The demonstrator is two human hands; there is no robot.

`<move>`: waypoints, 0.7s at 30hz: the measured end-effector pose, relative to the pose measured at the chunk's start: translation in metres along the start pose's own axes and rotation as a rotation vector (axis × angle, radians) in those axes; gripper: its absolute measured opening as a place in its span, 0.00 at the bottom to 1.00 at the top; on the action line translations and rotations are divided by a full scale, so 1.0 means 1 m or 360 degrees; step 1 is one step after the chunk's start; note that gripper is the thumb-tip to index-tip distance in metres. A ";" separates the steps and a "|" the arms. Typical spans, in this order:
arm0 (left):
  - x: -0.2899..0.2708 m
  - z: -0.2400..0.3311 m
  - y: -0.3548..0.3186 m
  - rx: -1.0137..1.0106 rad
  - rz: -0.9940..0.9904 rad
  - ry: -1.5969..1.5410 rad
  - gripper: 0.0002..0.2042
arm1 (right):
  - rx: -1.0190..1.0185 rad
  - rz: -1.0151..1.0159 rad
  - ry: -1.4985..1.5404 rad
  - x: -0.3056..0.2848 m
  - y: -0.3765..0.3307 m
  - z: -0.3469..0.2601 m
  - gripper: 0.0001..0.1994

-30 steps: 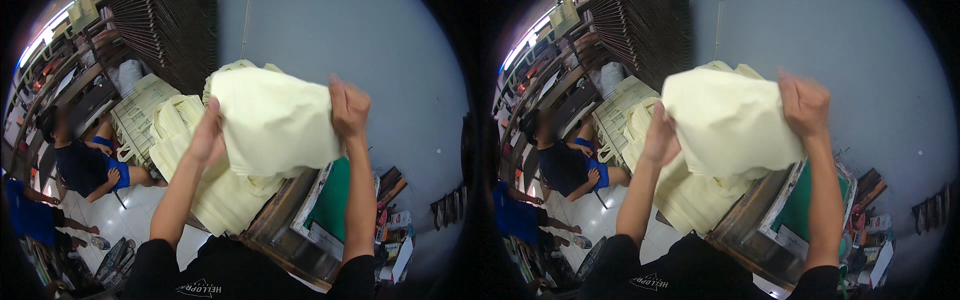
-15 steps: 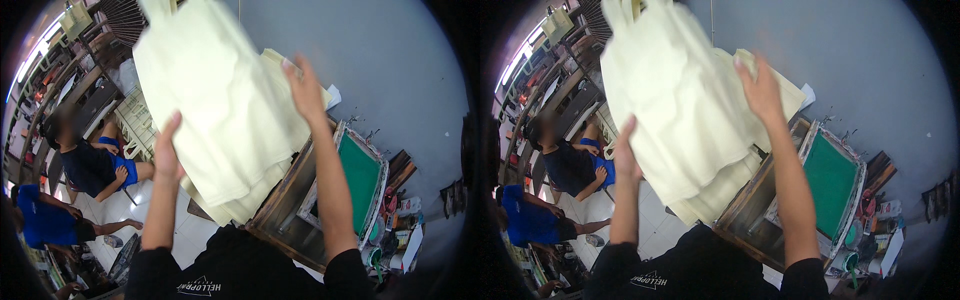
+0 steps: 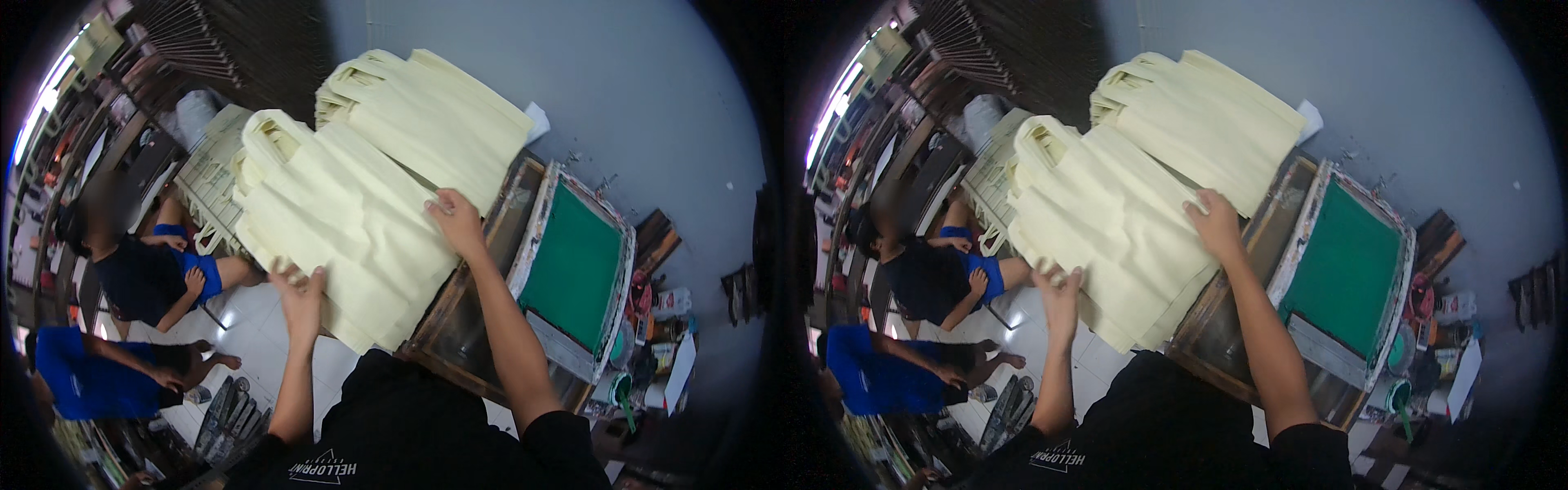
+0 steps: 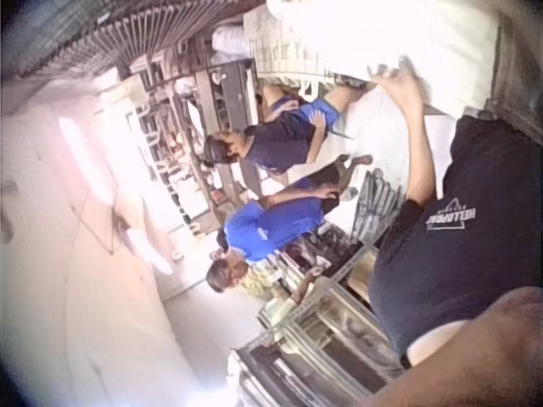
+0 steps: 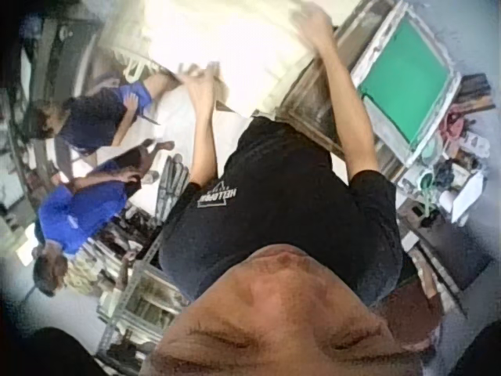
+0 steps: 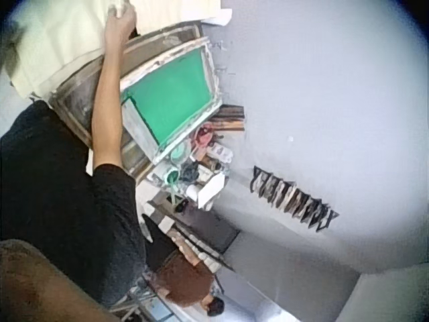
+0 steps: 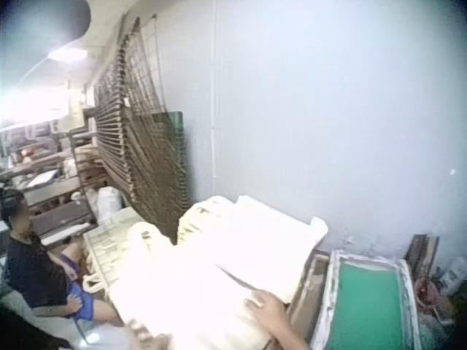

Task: The person performs screen printing on yellow bags by placing them on the printing bed, lowering the screen, and using a squeegee to apply green ink. The person repeats this process for several bags, stacking the finished ones to the side and adding more ink to the screen with a brush.

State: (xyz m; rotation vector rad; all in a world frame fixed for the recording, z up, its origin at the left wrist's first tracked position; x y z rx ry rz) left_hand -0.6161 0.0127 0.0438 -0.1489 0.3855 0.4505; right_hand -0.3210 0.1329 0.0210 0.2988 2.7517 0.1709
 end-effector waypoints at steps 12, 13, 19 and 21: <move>0.088 0.061 -0.096 0.0404 -0.1792 -0.0027 0.19 | 0.0270 0.0869 -0.0243 -0.312 -0.188 -0.042 0.15; 0.109 0.054 -0.111 0.0217 -0.2055 -0.0156 0.20 | 0.0335 0.0922 -0.0263 -0.324 -0.211 -0.042 0.15; 0.160 0.044 -0.178 -0.0766 -0.2606 -0.0388 0.21 | 0.0501 0.1447 -0.0080 -0.361 -0.331 -0.028 0.11; 0.165 0.044 -0.186 -0.0794 -0.2642 -0.0390 0.21 | 0.0779 0.1358 0.0060 -0.382 -0.377 -0.024 0.13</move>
Point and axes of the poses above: each hand's wrist, its own y-axis towards the middle knuckle, its own x-axis out of the palm, z = x × y, the point moved 1 cm from there along y, towards the middle knuckle, and after that the axes turned 10 degrees about y, right-handed, at the moved point
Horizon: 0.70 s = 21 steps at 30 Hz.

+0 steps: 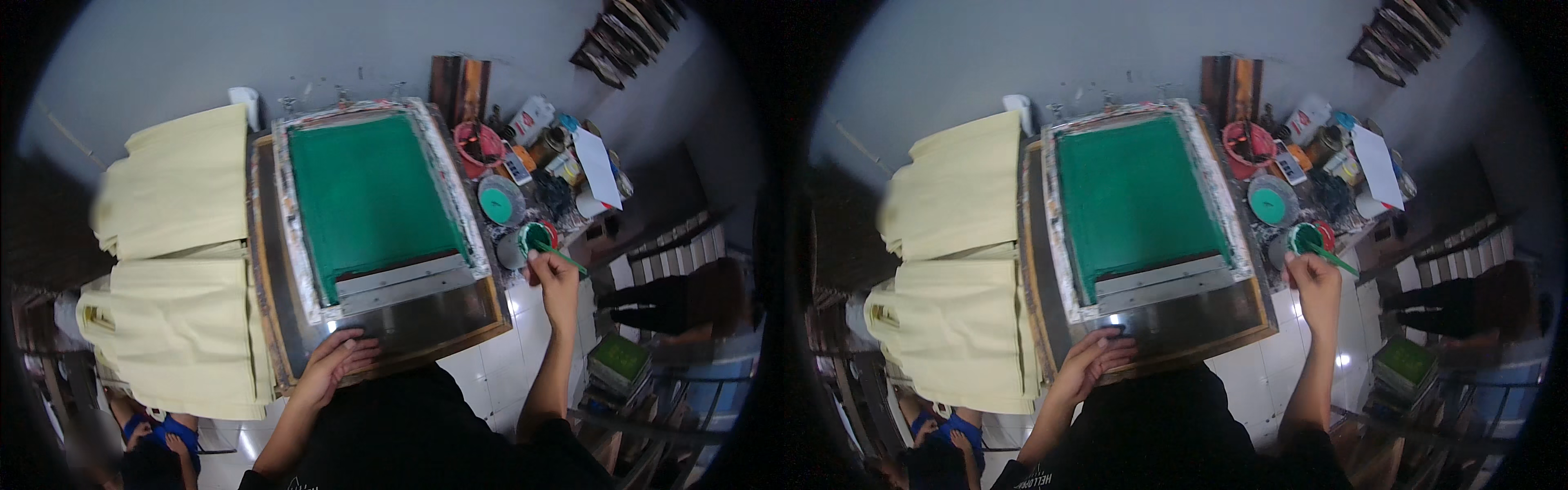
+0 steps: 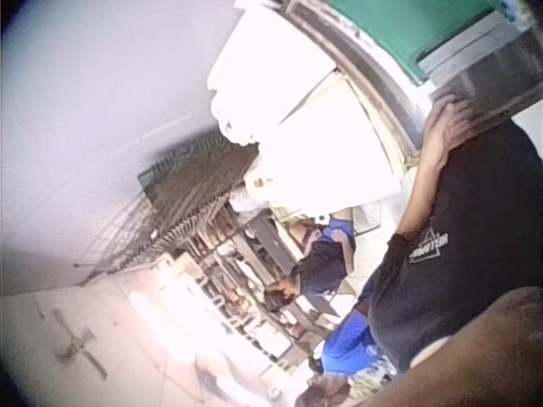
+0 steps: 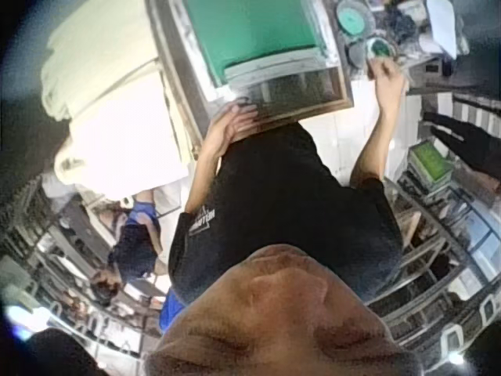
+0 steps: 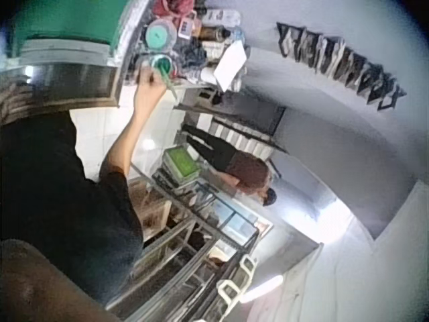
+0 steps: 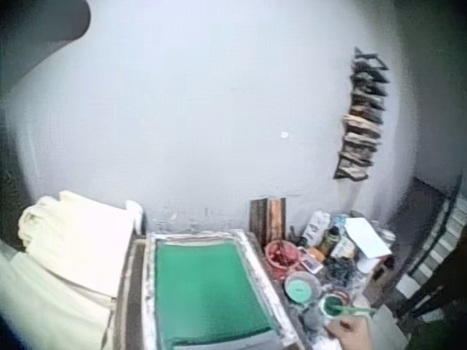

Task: The person performs screen printing on yellow bags by placing them on the printing bed, lowering the screen, and using a squeegee to apply green ink. The person repeats this process for several bags, stacking the finished ones to the side and adding more ink to the screen with a brush.

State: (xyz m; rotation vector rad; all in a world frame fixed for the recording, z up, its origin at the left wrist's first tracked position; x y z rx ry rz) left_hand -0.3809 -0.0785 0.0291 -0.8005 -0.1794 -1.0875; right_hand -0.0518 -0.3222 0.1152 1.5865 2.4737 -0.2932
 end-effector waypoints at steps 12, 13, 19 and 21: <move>0.052 0.045 0.027 -0.0041 0.0008 0.0778 0.18 | -0.0228 0.0661 0.0188 -0.043 0.063 0.256 0.56; 0.059 0.050 0.032 -0.0006 -0.0032 0.0758 0.18 | -0.0360 0.0723 0.0371 -0.042 0.073 0.266 0.56; 0.080 0.075 0.041 0.0112 0.0014 0.0869 0.16 | -0.0188 0.0873 0.0076 -0.025 0.076 0.222 0.51; 0.096 0.085 0.050 0.0232 0.0002 0.0923 0.17 | -0.0377 0.0812 0.0253 -0.045 0.068 0.186 0.43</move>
Point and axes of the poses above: each hand's wrist, its own y-axis towards the middle knuckle, its own x-axis out of the palm, z = x × y, the point moved 1 cm from there along y, towards the middle knuckle, and after that the axes turned 10 degrees about y, right-handed, at the moved point
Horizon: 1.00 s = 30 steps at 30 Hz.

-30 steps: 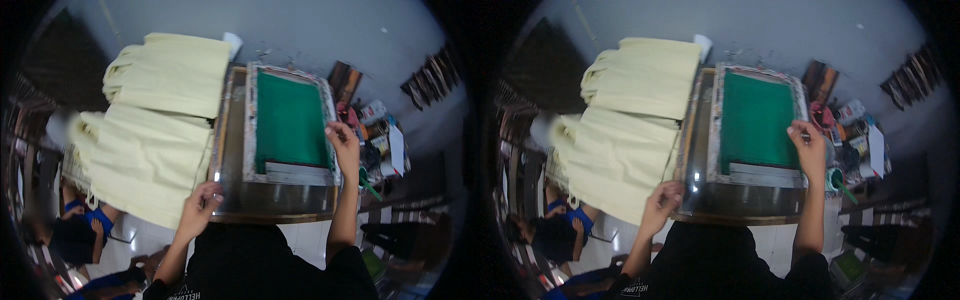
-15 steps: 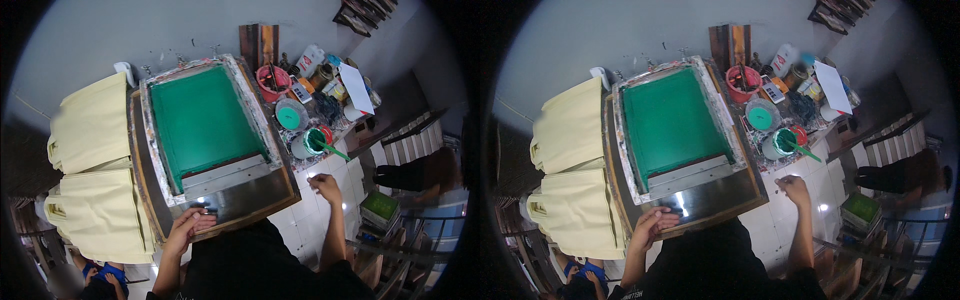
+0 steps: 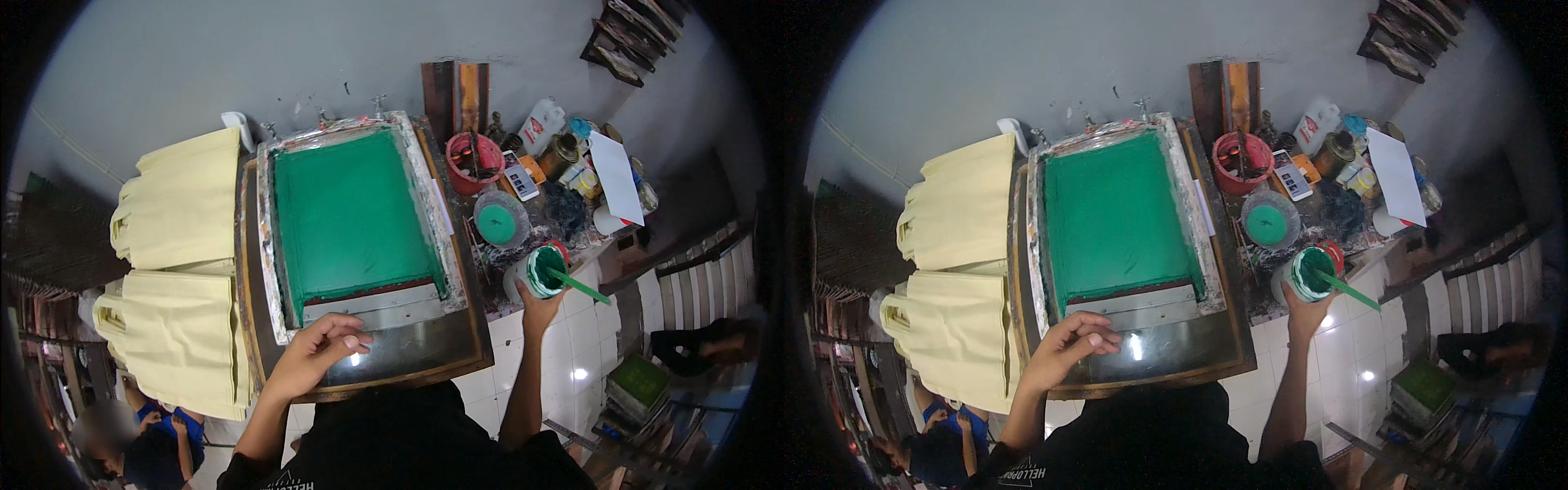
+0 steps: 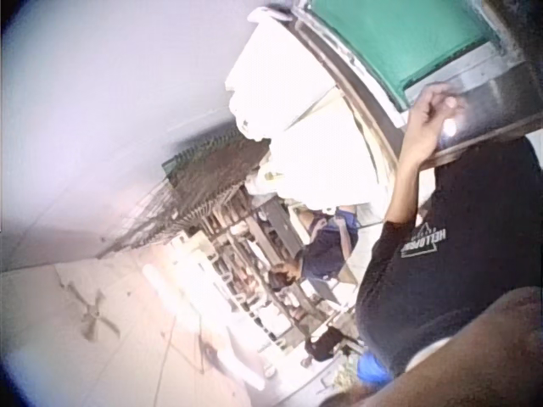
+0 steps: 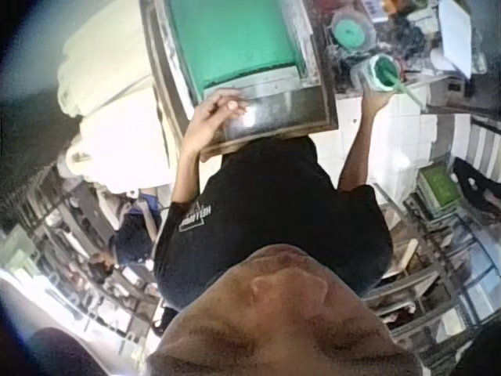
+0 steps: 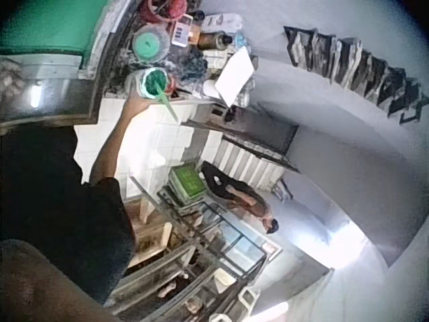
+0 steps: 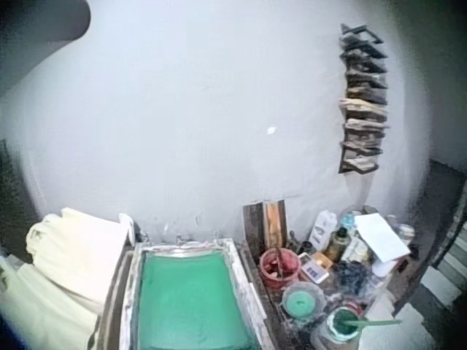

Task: The person performs screen printing on yellow bags by placing them on the printing bed, lowering the screen, and using a squeegee to apply green ink. The person repeats this process for several bags, stacking the finished ones to the side and adding more ink to the screen with a brush.

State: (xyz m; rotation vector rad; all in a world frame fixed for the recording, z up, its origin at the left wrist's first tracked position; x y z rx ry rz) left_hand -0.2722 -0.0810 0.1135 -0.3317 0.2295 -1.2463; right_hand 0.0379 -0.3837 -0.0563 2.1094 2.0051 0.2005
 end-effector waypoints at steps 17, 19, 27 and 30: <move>0.010 0.009 0.057 0.1327 0.0131 0.0910 0.59 | -0.0726 -0.2001 0.0397 0.083 0.015 -0.263 0.46; 0.006 0.000 0.050 0.1278 0.0212 0.0872 0.59 | -0.0823 -0.2344 0.0608 0.086 0.025 -0.262 0.34; -0.007 -0.002 0.050 0.1306 0.0434 0.1125 0.58 | -0.1740 -0.2105 0.0420 0.087 -0.003 -0.337 0.17; -0.008 -0.001 0.053 0.1383 0.0503 0.1231 0.57 | -0.1846 -0.2022 -0.0051 0.091 -0.016 -0.335 0.16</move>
Point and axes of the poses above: each hand's wrist, its own y-axis towards the middle knuckle, its own x-axis out of the palm, z = x × y, the point moved 1 cm from there along y, towards the middle knuckle, and after that the axes turned 10 degrees about y, right-handed, at the moved point
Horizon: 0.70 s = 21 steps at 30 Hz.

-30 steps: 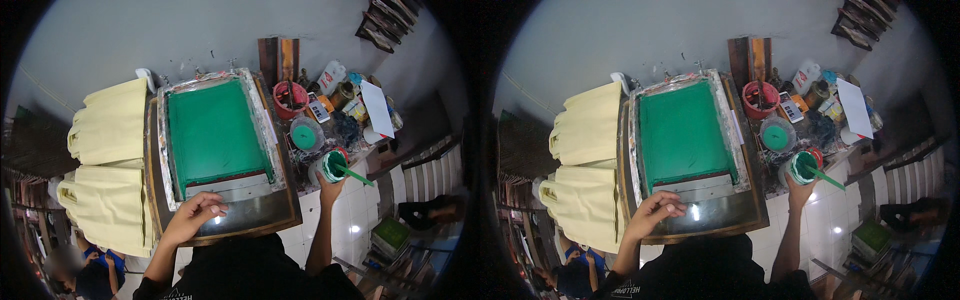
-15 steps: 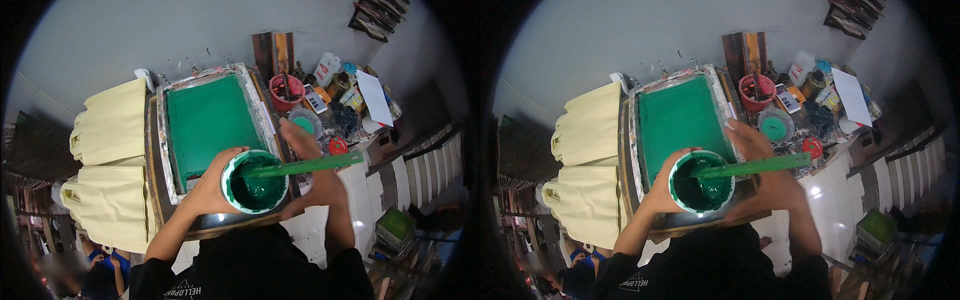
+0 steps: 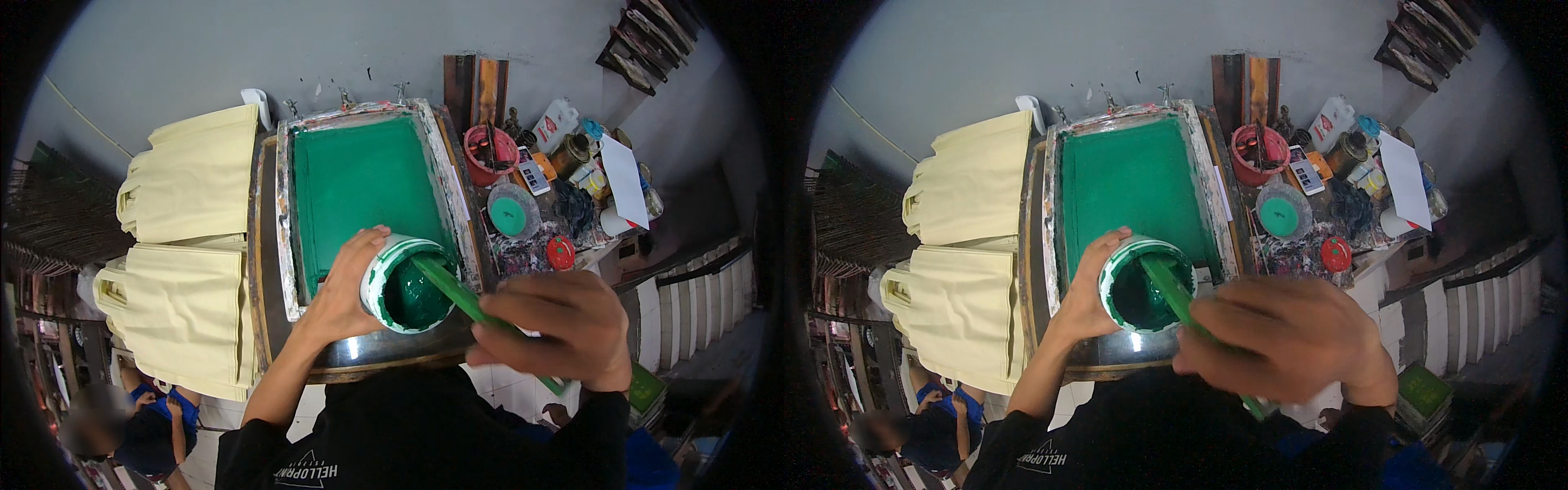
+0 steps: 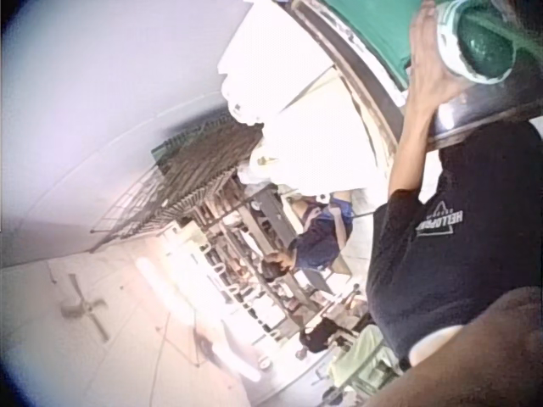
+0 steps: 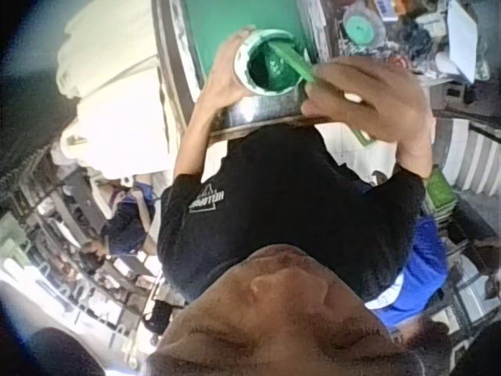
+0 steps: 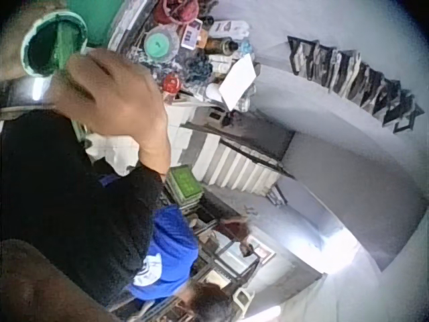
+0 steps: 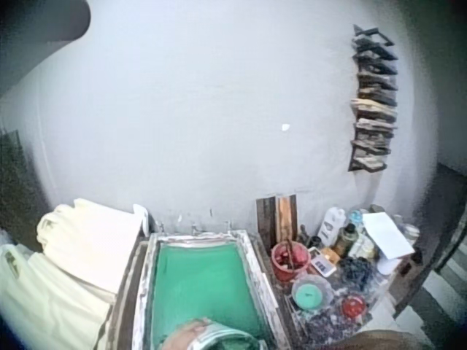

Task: The person performs screen printing on yellow bags by placing them on the printing bed, lowering the screen, and using a squeegee to apply green ink. The person repeats this process for several bags, stacking the finished ones to the side and adding more ink to the screen with a brush.

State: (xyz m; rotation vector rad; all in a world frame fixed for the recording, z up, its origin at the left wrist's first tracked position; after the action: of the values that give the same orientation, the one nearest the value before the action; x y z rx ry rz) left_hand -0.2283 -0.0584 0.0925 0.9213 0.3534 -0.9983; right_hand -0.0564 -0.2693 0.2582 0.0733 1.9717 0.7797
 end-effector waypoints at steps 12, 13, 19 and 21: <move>-0.006 -0.019 0.003 0.0236 0.0310 0.0351 0.58 | 0.1324 0.0714 0.0943 0.053 -0.025 0.018 0.08; -0.007 -0.020 0.003 0.0218 0.0320 0.0341 0.58 | 0.1438 0.0898 0.1128 0.060 -0.030 0.022 0.09; -0.011 -0.025 0.007 0.0106 0.0264 0.0388 0.53 | 0.1603 0.1715 0.1954 0.121 -0.057 0.038 0.11; -0.011 -0.028 0.007 0.0093 0.0286 0.0369 0.53 | 0.1573 0.1805 0.2106 0.134 -0.062 0.043 0.12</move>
State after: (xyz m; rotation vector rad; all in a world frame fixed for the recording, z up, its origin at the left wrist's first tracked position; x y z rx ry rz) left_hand -0.2246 -0.0281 0.0864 1.1055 0.4299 -0.7419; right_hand -0.0748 -0.2484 0.1070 1.7662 3.4192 0.3527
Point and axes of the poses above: each hand's wrist, its own y-axis towards the middle knuckle, its own x-axis out of the palm, z = x × y, the point moved 1 cm from there along y, towards the middle knuckle, and after that the axes turned 10 degrees about y, right-handed, at the moved point
